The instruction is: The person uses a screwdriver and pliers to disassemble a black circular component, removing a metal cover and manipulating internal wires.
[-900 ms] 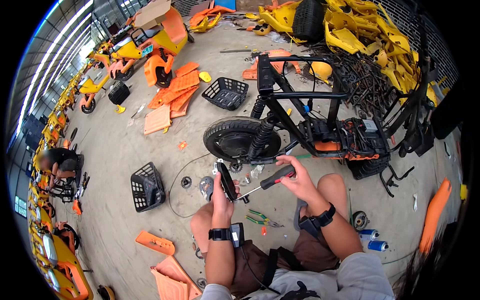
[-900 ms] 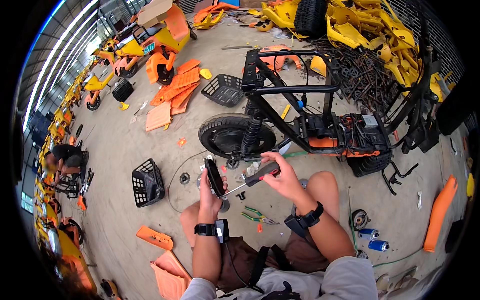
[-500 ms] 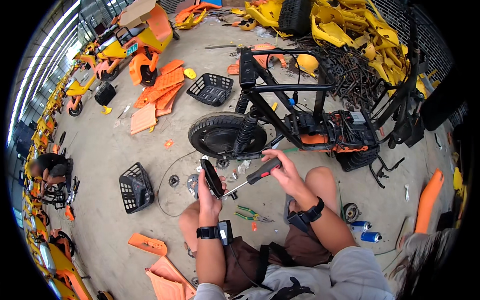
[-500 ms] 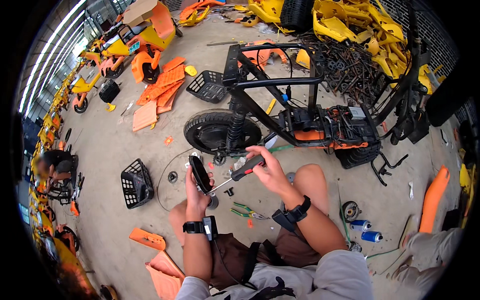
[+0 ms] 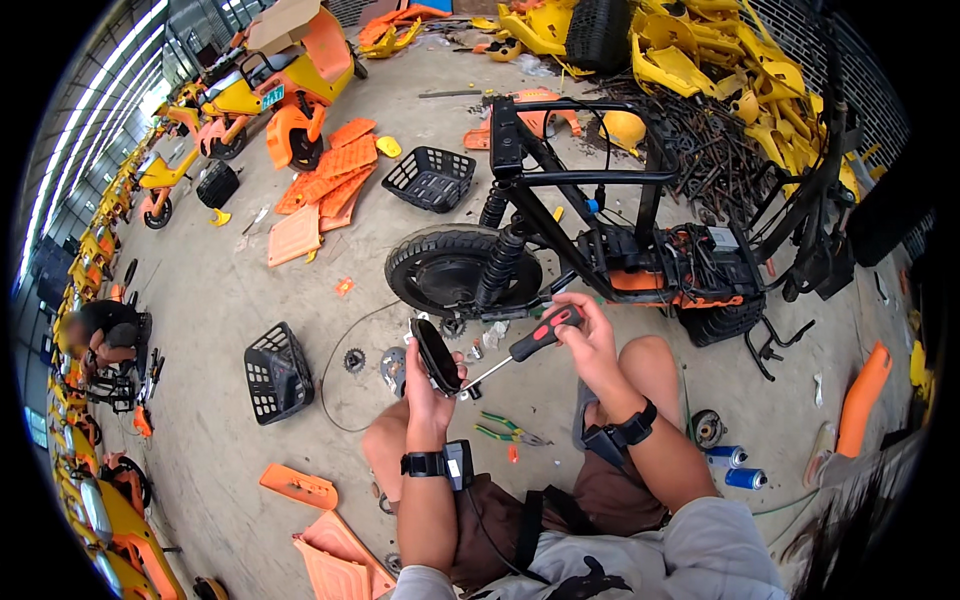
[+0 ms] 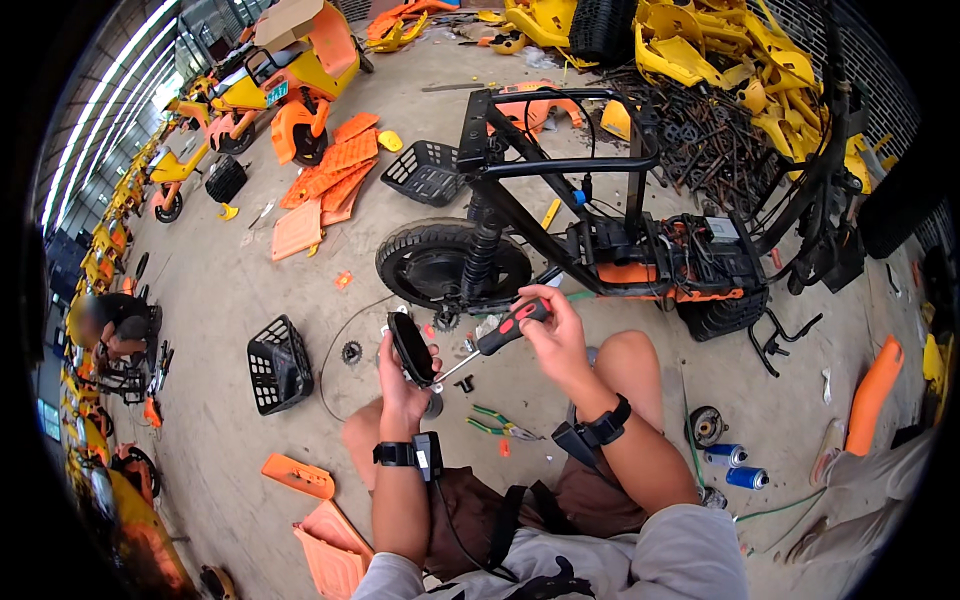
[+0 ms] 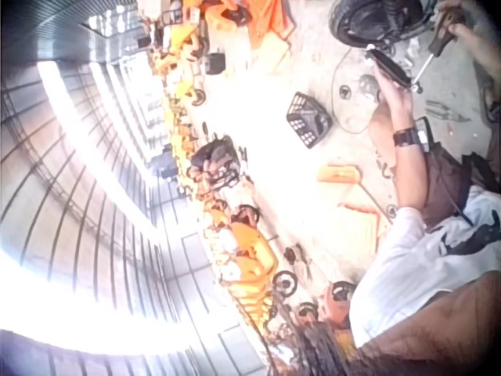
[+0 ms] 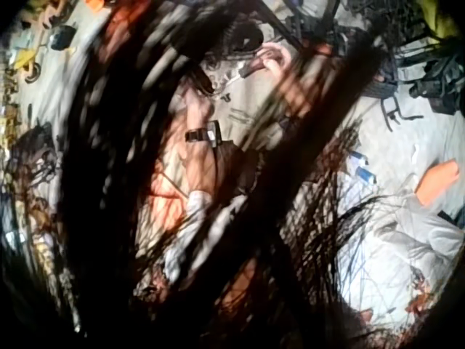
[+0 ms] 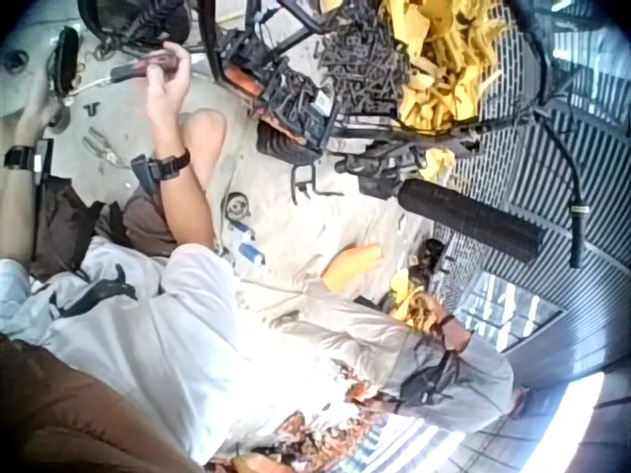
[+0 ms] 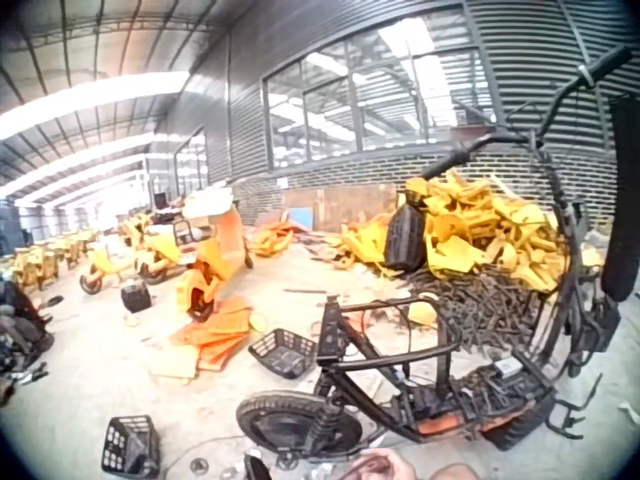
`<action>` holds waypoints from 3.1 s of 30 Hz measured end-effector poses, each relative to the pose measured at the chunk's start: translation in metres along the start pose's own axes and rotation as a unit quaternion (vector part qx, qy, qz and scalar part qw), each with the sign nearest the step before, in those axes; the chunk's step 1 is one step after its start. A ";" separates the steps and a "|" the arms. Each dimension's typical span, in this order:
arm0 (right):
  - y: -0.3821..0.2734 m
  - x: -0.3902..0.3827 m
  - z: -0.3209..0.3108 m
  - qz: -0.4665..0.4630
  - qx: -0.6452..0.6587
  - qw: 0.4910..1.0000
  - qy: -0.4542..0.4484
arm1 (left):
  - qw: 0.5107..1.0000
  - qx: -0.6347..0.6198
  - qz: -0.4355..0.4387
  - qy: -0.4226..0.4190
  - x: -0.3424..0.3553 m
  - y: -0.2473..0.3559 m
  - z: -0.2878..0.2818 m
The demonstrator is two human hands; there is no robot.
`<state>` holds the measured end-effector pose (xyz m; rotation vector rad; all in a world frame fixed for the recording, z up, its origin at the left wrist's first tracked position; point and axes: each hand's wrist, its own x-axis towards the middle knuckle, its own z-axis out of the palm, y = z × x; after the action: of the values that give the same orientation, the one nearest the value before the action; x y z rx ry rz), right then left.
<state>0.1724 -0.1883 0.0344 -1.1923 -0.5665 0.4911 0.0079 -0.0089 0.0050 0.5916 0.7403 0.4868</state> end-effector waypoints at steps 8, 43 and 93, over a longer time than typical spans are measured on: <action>0.001 -0.001 0.001 -0.063 -0.006 0.998 0.019 | 0.999 0.008 0.025 -0.022 -0.003 0.000 0.005; 0.046 -0.022 0.043 0.287 -0.076 0.937 -0.181 | 0.960 0.182 0.212 -0.020 0.018 -0.039 0.017; 0.056 -0.024 0.043 0.287 -0.115 0.934 -0.179 | 0.951 0.226 0.211 -0.018 0.012 -0.040 0.019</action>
<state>0.1236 -0.1558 -0.0114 -1.5094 -0.5909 1.1845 0.0379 -0.0370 -0.0152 1.2002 0.6944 0.7049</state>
